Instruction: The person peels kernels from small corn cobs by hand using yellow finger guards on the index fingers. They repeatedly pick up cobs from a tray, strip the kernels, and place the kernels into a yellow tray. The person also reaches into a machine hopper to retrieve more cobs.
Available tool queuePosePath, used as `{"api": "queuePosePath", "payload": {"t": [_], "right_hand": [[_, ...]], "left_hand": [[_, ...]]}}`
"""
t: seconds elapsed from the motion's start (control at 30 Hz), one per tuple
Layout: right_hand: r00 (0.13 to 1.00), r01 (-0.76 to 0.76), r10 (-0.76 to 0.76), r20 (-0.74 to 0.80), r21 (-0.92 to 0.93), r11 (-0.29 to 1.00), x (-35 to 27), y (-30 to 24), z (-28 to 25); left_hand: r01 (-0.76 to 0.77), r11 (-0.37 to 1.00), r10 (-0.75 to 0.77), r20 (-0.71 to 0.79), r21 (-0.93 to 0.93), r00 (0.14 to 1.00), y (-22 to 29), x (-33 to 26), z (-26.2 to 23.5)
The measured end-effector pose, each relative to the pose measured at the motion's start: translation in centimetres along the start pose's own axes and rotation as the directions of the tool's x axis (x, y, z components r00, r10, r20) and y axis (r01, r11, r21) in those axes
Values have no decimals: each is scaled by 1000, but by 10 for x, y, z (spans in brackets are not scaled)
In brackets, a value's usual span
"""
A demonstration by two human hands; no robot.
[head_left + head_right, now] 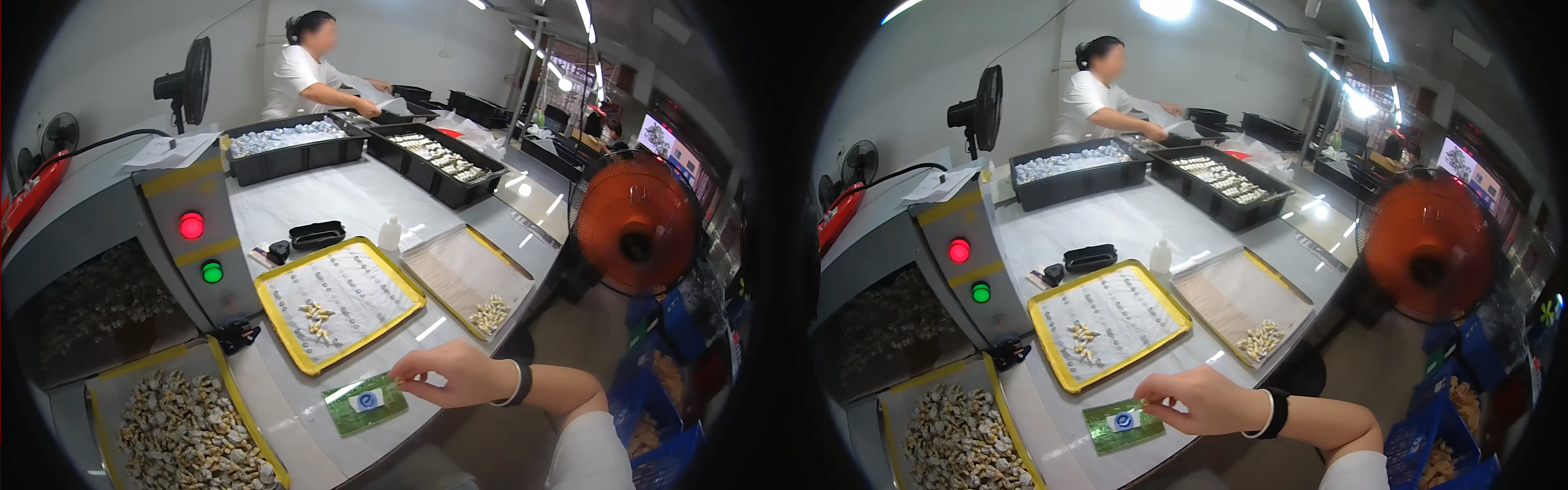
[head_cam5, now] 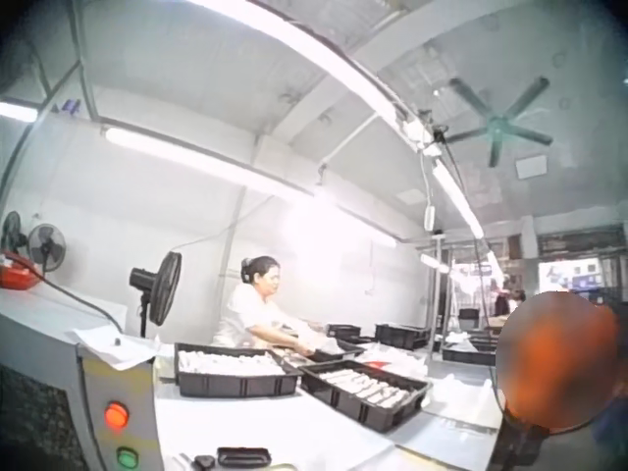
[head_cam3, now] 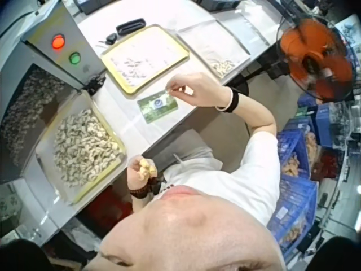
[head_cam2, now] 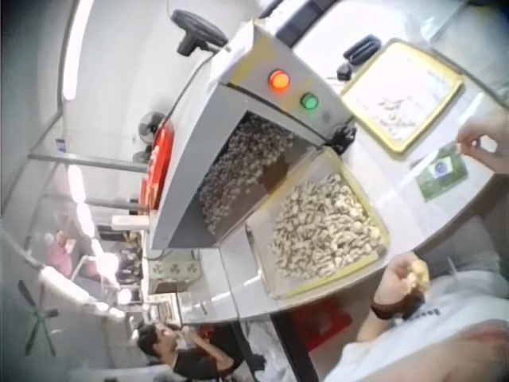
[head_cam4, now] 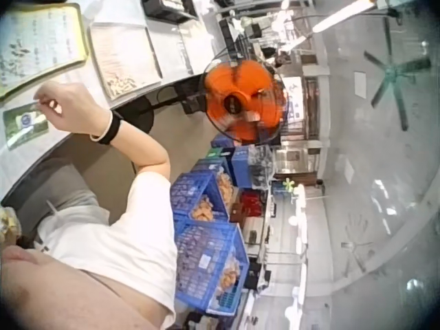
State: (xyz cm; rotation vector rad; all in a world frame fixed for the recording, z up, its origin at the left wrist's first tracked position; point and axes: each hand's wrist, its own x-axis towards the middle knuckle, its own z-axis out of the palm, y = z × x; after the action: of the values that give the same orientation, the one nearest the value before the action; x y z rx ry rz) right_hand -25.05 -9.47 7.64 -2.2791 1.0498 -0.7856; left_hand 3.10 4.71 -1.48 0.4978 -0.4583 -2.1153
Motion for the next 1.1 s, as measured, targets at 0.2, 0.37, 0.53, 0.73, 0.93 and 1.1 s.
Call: {"api": "queuePosePath", "payload": {"t": [0.2,0.37,0.53,0.73,0.93,1.1], "right_hand": [[992,118,-122,31,118,986,6,0,5],[990,140,-141,-6,172,975,4,-1,17],[983,171,-180,23,224,960,0,-13,28],[947,292,-315,56,251,923,-5,-30,35],[964,266,-268,-1,109,958,10,-29,29],[987,119,-116,-115,18,993,0,-29,15]], "left_hand": [[-39,990,41,-9,138,999,2,-5,2],[0,974,6,-27,228,1000,4,-4,-3],[-190,973,196,-41,129,980,0,2,11],[-75,859,176,-155,507,972,-4,7,24],[-258,920,298,-99,294,950,-1,16,8],[-85,993,86,14,-78,996,0,32,0]]}}
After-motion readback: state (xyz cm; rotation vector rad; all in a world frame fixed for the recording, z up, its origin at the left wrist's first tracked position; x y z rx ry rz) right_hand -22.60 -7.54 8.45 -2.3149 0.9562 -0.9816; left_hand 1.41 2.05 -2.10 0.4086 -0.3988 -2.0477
